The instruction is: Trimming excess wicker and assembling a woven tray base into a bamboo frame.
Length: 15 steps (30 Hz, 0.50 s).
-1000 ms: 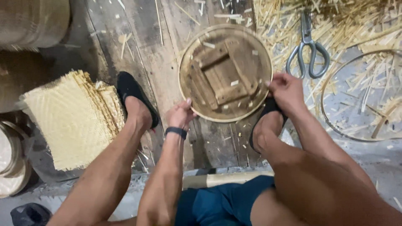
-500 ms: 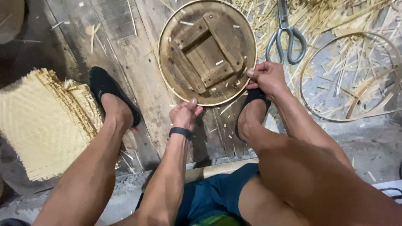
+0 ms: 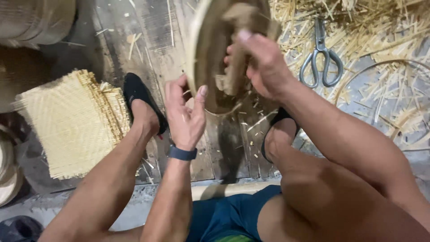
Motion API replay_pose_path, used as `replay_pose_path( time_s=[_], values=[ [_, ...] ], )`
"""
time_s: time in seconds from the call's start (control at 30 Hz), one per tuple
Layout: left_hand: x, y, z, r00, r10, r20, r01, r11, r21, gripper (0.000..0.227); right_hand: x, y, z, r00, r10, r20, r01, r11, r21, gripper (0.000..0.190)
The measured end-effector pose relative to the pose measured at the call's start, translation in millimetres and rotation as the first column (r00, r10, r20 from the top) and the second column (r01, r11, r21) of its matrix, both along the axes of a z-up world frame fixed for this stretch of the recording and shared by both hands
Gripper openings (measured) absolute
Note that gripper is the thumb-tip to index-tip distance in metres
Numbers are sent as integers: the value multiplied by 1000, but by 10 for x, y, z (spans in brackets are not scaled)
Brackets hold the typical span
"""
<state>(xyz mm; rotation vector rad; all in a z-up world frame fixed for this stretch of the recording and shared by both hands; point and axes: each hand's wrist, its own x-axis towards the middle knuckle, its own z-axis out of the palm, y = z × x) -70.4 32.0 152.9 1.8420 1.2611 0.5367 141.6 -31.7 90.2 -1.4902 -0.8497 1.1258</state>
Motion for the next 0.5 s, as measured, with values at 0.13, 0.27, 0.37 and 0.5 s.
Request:
replay_pose_path(
  time_s=[0.13, 0.27, 0.37, 0.5],
  values=[
    [32, 12, -70, 966, -146, 213, 108, 978, 177, 44, 9, -103, 178, 650, -249, -718, 309, 950, -49, 54],
    [-330, 147, -848, 982, 70, -177, -100, 981, -166, 53, 243, -432, 492, 638, -539, -550, 513, 830, -218, 40],
    [-377, 273, -964, 929, 300, 217, -234, 930, -284, 40, 422, -880, 460, 603, -504, -618, 628, 778, -21, 40],
    [-857, 10, -1629, 683, 684, 257, -189, 506, -841, 33, 596, -1225, 439, 615, -424, -665, 637, 764, 102, 36]
  ],
)
